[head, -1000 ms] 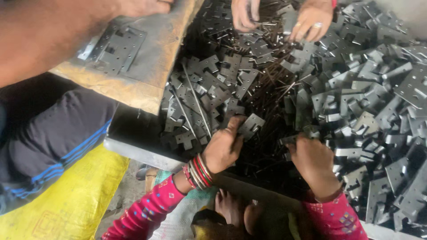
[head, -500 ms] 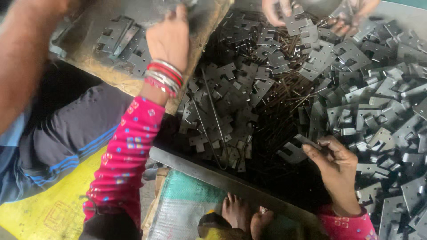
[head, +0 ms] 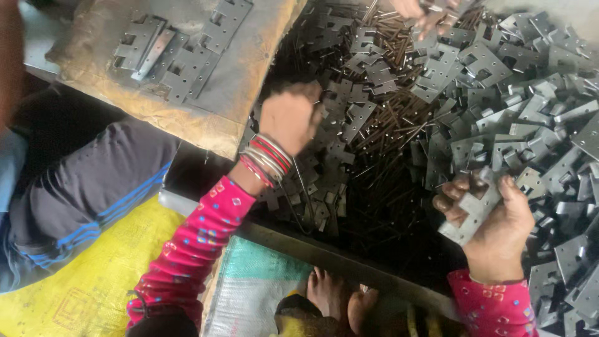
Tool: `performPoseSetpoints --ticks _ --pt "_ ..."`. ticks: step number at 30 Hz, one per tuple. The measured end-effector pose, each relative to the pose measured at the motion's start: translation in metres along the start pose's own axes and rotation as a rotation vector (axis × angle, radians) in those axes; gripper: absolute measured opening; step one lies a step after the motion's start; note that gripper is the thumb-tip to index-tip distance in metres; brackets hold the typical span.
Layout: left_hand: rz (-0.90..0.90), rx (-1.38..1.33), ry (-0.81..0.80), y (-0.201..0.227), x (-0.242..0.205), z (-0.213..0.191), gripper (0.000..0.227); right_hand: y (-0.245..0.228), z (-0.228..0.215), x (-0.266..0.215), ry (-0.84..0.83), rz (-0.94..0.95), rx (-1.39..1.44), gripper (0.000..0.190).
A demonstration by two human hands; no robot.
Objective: The person sits on the floor and assembles metal hardware by inserting pins into bracket-like components. They pick up brackets and pins from a large bin, align the parts, and insert the pins by hand, then place the assembled units into a separate pile.
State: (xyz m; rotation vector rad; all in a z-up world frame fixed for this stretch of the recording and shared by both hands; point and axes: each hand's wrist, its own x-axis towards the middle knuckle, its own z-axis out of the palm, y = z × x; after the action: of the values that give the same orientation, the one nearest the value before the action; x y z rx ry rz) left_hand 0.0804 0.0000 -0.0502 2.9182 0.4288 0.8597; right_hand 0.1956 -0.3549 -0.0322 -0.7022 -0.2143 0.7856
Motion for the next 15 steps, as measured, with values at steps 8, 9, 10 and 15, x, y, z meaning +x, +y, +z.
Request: performPoseSetpoints --ticks 8,9,10,15 --pt "-0.132 0.140 -0.547 0.068 -0.057 0.077 0.015 0.027 0.005 0.001 0.196 0.012 -0.678 0.024" --pt "-0.122 0.176 -0.533 0.070 -0.060 0.083 0.015 0.029 0.004 0.000 0.144 -0.064 -0.991 0.023" --pt "-0.131 0.159 -0.521 0.070 -0.060 0.086 0.012 0.032 0.003 0.002 0.082 -0.145 -1.302 0.021" --pt "-0.252 -0.068 -0.481 0.066 -0.058 0.075 0.037 0.055 0.007 0.011 -0.305 -0.291 -2.091 0.039"
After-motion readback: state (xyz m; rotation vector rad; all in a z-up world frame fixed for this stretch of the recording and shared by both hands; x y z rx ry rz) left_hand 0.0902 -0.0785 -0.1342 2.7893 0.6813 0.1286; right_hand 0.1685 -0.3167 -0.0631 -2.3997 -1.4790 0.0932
